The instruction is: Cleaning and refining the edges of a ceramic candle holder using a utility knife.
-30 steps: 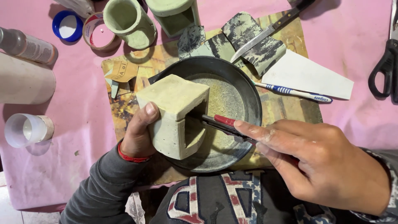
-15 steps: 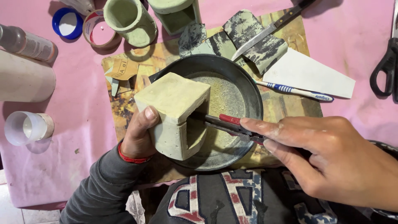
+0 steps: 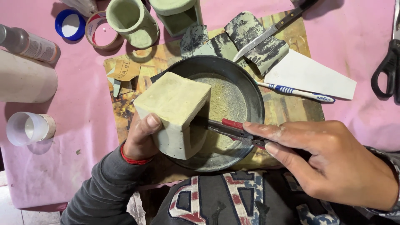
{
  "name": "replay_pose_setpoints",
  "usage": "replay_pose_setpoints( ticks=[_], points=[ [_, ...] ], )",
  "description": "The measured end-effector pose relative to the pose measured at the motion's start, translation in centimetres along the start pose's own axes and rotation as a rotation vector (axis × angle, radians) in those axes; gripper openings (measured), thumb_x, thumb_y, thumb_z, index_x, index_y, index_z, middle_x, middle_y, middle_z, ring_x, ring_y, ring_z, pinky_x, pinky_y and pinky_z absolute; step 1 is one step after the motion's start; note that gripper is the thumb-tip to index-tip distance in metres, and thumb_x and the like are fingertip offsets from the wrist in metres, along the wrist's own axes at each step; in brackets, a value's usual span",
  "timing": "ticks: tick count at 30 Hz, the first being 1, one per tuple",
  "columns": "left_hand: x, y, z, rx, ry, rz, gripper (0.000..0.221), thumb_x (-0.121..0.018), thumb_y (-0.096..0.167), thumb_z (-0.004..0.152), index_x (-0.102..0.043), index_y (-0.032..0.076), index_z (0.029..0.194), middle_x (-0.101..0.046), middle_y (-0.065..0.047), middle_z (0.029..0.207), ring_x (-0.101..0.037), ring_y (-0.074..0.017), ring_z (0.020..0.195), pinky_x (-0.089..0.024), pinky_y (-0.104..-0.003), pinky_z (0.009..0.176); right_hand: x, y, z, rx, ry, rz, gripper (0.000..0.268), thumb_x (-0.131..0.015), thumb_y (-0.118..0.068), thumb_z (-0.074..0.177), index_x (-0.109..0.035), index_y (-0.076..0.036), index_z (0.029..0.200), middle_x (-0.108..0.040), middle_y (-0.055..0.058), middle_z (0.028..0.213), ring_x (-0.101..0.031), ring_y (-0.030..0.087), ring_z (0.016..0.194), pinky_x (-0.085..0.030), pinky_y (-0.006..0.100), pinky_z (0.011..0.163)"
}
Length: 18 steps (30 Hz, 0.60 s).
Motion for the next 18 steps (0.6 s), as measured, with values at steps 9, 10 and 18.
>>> replay_pose_setpoints(
  ticks=[9,10,18],
  points=[
    [-1.6,0.3,0.8,0.096,-0.018,-0.276,0.097,-0.072,0.055,0.087,-0.038,-0.004,0.155,-0.056,-0.024,0.145,-0.059,-0.0363,0.132,-0.047,-0.05,0.116,0.2,1.0,-1.1,-0.097,-0.002,-0.126,0.051,-0.075,-0.012,0.087,-0.07,-0.023,0.137,-0.077,-0.002,0.079,-0.064,0.01,0.062,-0.052,0.027,0.059],
    [-1.4,0.3,0.9,0.094,-0.018,-0.276,0.097,-0.072,0.055,0.087,-0.038,-0.004,0.155,-0.056,-0.024,0.145,-0.059,-0.0363,0.132,-0.047,-0.05,0.116,0.5,0.5,-1.0,-0.096,-0.002,-0.127,0.051,-0.075,-0.012,0.087,-0.07,-0.023,0.137,-0.077,-0.002,0.079,-0.064,0.01,0.062,-0.052,0.027,0.059],
    [1.0,-0.7,1.7,0.195,0.094,-0.472,0.064,-0.052,0.047,0.104,-0.054,-0.005,0.14,-0.063,-0.023,0.135,-0.064,-0.0352,0.121,-0.051,-0.049,0.108,3.6,5.9,-5.5,-0.262,0.298,0.163,0.052,-0.061,-0.018,0.103,-0.061,-0.005,0.153,-0.054,0.01,0.065,-0.045,0.017,0.045,-0.04,0.031,0.044]
  ],
)
Point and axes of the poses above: each hand's wrist, its own z-axis towards the middle knuckle, its own x-axis out of the back of the hand, y = z × x, the point moved 3 cm from there along z, towards the middle knuckle
